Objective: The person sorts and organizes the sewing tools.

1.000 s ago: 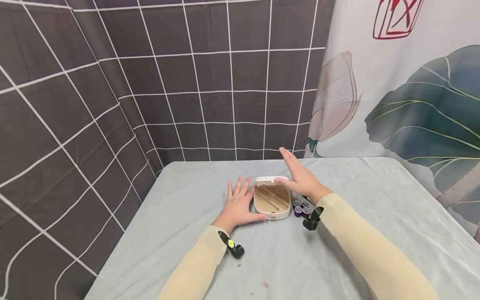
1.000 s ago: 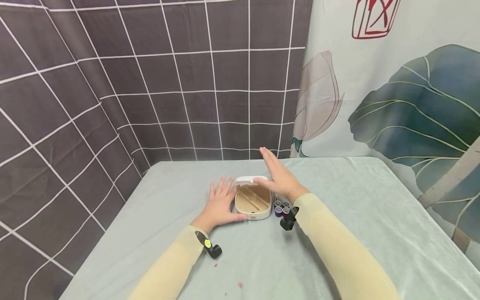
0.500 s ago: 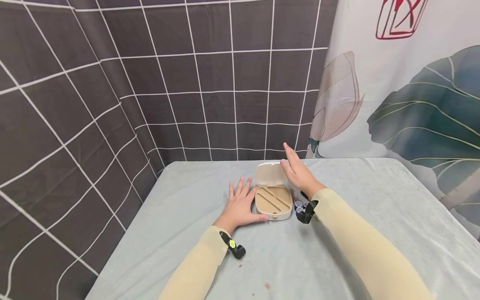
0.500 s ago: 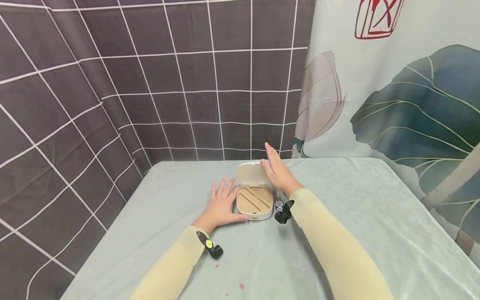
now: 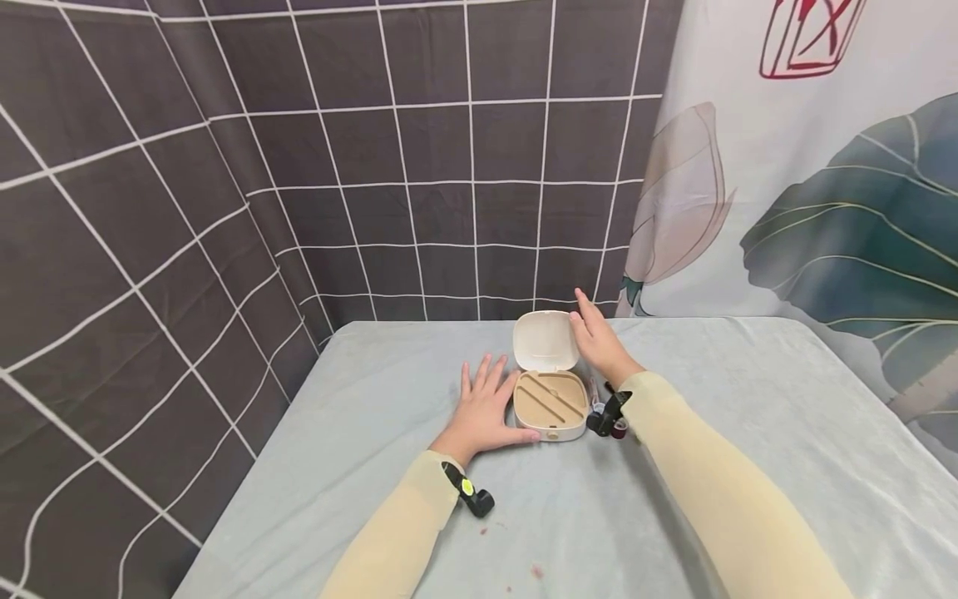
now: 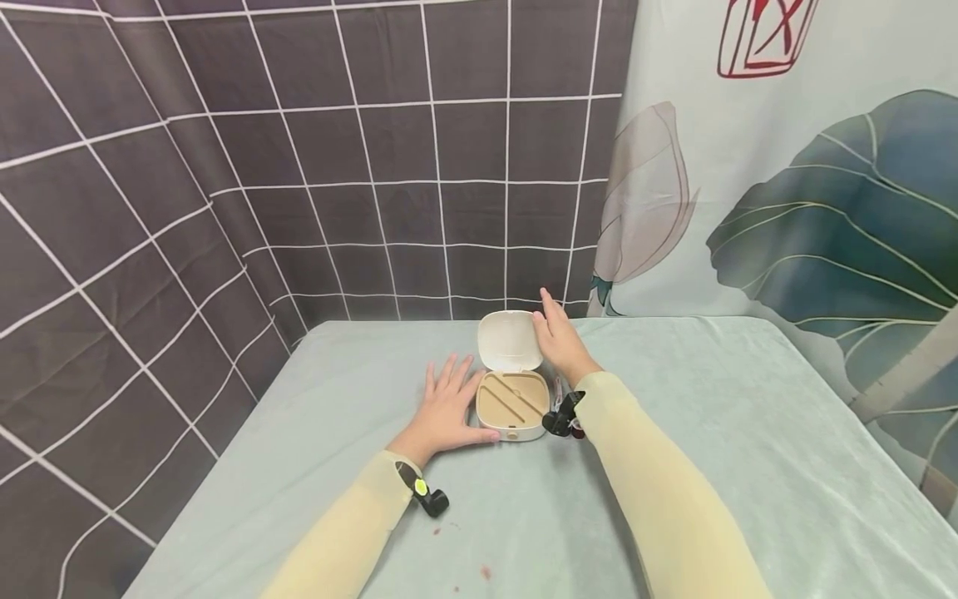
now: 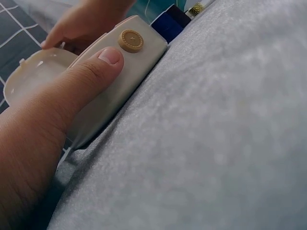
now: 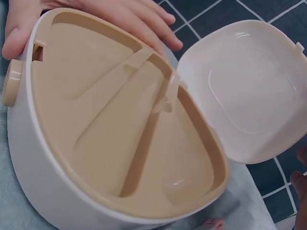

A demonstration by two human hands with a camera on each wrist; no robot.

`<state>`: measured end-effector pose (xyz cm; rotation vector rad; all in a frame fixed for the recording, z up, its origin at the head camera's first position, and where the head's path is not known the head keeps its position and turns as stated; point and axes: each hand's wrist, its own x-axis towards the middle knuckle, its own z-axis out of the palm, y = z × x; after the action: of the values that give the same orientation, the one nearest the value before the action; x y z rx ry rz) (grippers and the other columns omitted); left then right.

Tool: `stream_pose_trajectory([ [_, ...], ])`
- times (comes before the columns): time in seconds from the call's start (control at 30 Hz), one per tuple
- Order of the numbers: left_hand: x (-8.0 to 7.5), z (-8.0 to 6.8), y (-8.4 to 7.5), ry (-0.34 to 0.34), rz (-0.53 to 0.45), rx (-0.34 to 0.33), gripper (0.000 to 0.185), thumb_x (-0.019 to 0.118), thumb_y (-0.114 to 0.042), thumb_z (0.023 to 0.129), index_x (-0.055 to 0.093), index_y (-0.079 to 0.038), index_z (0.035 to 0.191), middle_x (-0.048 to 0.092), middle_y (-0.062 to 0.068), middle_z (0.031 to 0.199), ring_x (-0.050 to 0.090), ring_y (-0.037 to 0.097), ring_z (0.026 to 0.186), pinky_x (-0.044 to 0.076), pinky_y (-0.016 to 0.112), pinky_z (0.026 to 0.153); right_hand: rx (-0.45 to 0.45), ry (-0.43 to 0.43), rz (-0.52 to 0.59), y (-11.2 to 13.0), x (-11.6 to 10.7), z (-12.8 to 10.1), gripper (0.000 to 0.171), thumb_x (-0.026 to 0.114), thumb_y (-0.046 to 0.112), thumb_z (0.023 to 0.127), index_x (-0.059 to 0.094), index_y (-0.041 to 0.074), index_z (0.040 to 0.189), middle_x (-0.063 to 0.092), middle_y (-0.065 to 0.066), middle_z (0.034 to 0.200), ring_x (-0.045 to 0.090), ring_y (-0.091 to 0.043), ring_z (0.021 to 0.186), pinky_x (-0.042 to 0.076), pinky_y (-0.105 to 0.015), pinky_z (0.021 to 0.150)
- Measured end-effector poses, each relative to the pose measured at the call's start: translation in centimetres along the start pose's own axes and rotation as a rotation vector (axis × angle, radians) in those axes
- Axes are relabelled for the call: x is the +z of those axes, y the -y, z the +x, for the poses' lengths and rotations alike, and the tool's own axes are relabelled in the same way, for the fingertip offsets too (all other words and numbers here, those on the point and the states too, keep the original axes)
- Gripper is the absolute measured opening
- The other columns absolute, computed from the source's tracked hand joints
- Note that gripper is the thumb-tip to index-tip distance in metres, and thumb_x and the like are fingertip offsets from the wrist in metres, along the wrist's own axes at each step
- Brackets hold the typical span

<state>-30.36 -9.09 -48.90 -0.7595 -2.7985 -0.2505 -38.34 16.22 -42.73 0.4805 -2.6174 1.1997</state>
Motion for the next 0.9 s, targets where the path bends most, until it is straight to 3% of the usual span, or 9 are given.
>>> stream_pose_trajectory([
  [0.23,0.3,0.0,0.1,-0.016,0.001,0.007,0.117,0.052,-0.094,0.069,0.038,-0.018,0.157,0.02,0.01,0.167,0.008,0.037,0.154,0.0,0.067,0.118,0.068,0.011,0.071,-0.2,0.6,-0.2,0.055,0.025,0.027,0.112,0.021,0.0,0.16,0.022,-0.024,0.164,0.019,-0.041,0.151,0.014,-0.053,0.123],
  [0.47,0.1,0.1,0.1,0.011,0.001,-0.005,0.117,0.054,-0.093,0.07,0.036,-0.018,0.158,0.019,0.01,0.168,0.006,0.036,0.155,-0.003,0.065,0.119,0.134,0.019,0.132,0.0,0.9,-0.3,0.057,0.022,0.034,0.112,0.024,0.003,0.16,0.023,-0.02,0.164,0.021,-0.038,0.151,0.016,-0.05,0.123],
  [0.73,0.1,0.1,0.1,0.015,-0.009,-0.005,0.117,0.053,-0.093,0.07,0.035,-0.018,0.158,0.02,0.009,0.167,0.006,0.035,0.155,-0.002,0.065,0.119,0.156,0.031,0.147,-0.2,0.2,-1.0,0.061,0.027,0.038,0.111,0.02,0.003,0.161,0.023,-0.02,0.165,0.021,-0.038,0.151,0.016,-0.05,0.123],
  [0.9,0.2,0.1,0.1,0.01,-0.003,0.001,0.117,0.052,-0.093,0.07,0.035,-0.017,0.158,0.024,0.009,0.167,0.009,0.036,0.154,0.002,0.067,0.118,0.154,0.055,0.224,-0.5,-0.9,-1.8,0.067,0.034,0.039,0.11,0.014,0.0,0.161,0.025,-0.027,0.161,0.023,-0.041,0.15,0.018,-0.052,0.122],
])
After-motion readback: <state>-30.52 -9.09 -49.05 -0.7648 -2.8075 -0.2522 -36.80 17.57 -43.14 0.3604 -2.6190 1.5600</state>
